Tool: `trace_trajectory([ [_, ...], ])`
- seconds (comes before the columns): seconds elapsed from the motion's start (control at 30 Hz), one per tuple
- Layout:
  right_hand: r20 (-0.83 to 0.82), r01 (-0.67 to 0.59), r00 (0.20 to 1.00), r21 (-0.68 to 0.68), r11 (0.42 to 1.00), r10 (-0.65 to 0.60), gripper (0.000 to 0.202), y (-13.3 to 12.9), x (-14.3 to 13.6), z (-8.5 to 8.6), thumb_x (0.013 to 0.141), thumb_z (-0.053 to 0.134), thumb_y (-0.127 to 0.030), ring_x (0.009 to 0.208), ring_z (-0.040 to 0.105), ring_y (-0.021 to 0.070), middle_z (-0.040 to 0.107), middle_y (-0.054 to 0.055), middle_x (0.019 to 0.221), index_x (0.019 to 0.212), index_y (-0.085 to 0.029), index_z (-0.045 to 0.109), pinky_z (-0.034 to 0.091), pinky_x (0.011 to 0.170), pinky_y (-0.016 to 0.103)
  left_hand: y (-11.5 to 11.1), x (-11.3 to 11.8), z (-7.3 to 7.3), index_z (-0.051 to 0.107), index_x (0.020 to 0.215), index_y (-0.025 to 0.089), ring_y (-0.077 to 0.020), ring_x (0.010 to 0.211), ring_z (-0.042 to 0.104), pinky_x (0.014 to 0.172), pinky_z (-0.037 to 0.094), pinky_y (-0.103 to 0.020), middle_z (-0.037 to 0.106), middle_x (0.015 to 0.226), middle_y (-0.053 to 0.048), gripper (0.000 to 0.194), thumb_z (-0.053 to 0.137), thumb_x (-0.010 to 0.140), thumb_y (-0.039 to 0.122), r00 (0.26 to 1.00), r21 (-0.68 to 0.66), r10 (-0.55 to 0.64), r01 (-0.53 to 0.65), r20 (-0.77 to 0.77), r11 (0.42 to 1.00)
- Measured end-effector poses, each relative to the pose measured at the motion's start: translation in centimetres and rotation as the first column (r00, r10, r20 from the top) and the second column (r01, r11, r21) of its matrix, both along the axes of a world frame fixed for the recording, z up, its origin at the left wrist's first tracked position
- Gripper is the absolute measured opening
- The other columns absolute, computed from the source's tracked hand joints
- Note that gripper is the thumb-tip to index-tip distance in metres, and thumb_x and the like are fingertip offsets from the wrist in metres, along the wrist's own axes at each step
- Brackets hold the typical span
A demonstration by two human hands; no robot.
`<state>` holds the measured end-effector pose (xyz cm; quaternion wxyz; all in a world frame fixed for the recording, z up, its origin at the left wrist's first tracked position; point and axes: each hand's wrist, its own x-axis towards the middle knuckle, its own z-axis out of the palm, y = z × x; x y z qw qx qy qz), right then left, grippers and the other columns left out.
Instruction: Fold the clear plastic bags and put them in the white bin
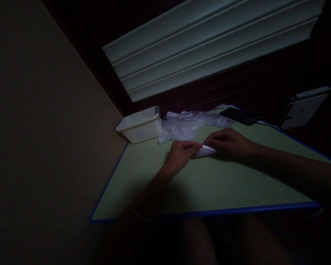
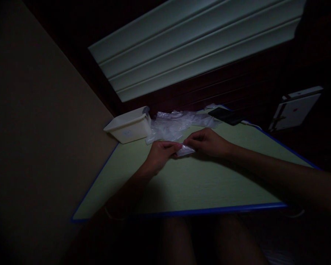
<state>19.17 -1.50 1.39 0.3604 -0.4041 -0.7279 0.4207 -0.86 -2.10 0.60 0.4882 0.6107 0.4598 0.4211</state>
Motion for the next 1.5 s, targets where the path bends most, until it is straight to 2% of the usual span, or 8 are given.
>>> trace_trajectory([
  [0.27, -0.012, -0.011, 1.0, 0.001, 1.0, 0.011, 0.038, 0.2, 0.2, 0.0, 0.08, 0.062, -0.05, 0.054, 0.05, 0.0101, 0.062, 0.001, 0.063, 0.077, -0.013, 0.071, 0.036, 0.049, 0.024, 0.4, -0.5, -0.3, 0.077, 0.085, 0.013, -0.0098, 0.057, 0.055, 0.057, 0.044, -0.024, 0.068, 0.066, -0.004, 0.026, 0.076, 0.072, 0.036, 1.0, 0.03, -0.001, 0.001, 0.003, 1.0],
  [0.43, -0.01, -0.05, 0.999, -0.118, 0.992, 0.049, 0.043, 0.0, -0.1, -0.2, 0.079, 0.064, -0.054, 0.05, 0.051, 0.0096, 0.067, 0.004, 0.065, 0.081, -0.012, 0.071, 0.035, 0.047, 0.024, 0.3, -0.3, -0.3, 0.077, 0.086, 0.013, -0.0103, 0.057, 0.056, 0.057, 0.044, -0.024, 0.067, 0.065, -0.004, 0.031, 0.077, 0.07, 0.04, 0.999, 0.033, -0.036, 0.035, 0.012, 0.999],
  [0.6, -0.021, -0.091, 0.996, -0.158, 0.983, 0.089, 0.042, -0.1, -0.1, -0.4, 0.077, 0.068, -0.052, 0.057, 0.059, 0.0118, 0.073, 0.009, 0.072, 0.083, -0.01, 0.073, 0.039, 0.051, 0.024, -0.1, -0.2, 0.1, 0.077, 0.084, 0.012, -0.0097, 0.056, 0.055, 0.056, 0.042, -0.024, 0.069, 0.068, -0.006, 0.026, 0.075, 0.073, 0.035, 1.0, 0.022, -0.012, 0.012, 0.015, 1.0],
  [0.77, -0.047, -0.102, 0.994, -0.17, 0.98, 0.096, 0.039, -0.3, 0.0, 0.0, 0.078, 0.067, -0.051, 0.053, 0.056, 0.0103, 0.071, 0.006, 0.069, 0.079, -0.012, 0.073, 0.037, 0.048, 0.023, -0.2, -0.6, 0.9, 0.077, 0.082, 0.012, -0.0089, 0.055, 0.052, 0.055, 0.039, -0.023, 0.067, 0.065, -0.005, 0.023, 0.075, 0.073, 0.033, 0.999, 0.024, 0.031, -0.031, 0.013, 0.999],
  [0.93, -0.067, -0.123, 0.991, -0.19, 0.974, 0.112, 0.039, -0.4, -0.1, 0.0, 0.077, 0.068, -0.051, 0.058, 0.059, 0.0118, 0.072, 0.008, 0.073, 0.079, -0.012, 0.071, 0.04, 0.05, 0.024, 0.0, -0.8, 0.8, 0.077, 0.082, 0.013, -0.0093, 0.057, 0.053, 0.056, 0.04, -0.024, 0.068, 0.066, -0.005, 0.024, 0.076, 0.071, 0.034, 0.999, 0.026, 0.028, -0.029, 0.014, 0.999],
  [1.13, -0.046, -0.071, 0.997, -0.118, 0.99, 0.066, 0.038, -0.3, -0.2, -0.2, 0.081, 0.062, -0.051, 0.044, 0.046, 0.0075, 0.061, 0.0, 0.057, 0.078, -0.014, 0.068, 0.03, 0.041, 0.021, 0.0, -0.4, 0.2, 0.077, 0.083, 0.012, -0.0097, 0.056, 0.054, 0.057, 0.042, -0.024, 0.068, 0.066, -0.005, 0.026, 0.076, 0.071, 0.035, 1.0, 0.005, -0.013, 0.013, -0.011, 1.0],
  [1.37, -0.014, -0.073, 0.997, -0.01, 0.997, 0.073, 0.037, -0.3, 0.1, 0.1, 0.082, 0.061, -0.049, 0.049, 0.05, 0.0092, 0.064, 0.001, 0.063, 0.081, -0.013, 0.07, 0.035, 0.045, 0.022, 0.1, -0.5, 0.0, 0.077, 0.085, 0.011, -0.0102, 0.058, 0.057, 0.061, 0.045, -0.025, 0.069, 0.069, -0.006, 0.029, 0.077, 0.071, 0.037, 0.999, -0.026, -0.04, 0.04, 0.011, 0.999],
  [1.5, -0.012, -0.065, 0.998, 0.042, 0.997, 0.065, 0.036, -0.2, 0.2, 0.1, 0.083, 0.061, -0.048, 0.054, 0.053, 0.0109, 0.066, 0.003, 0.066, 0.08, -0.013, 0.071, 0.037, 0.047, 0.023, -0.1, -0.3, 0.3, 0.075, 0.096, 0.011, -0.0106, 0.063, 0.06, 0.064, 0.048, -0.025, 0.072, 0.08, -0.008, 0.04, 0.079, 0.07, 0.04, 0.988, -0.1, -0.134, 0.141, 0.073, 0.985],
])
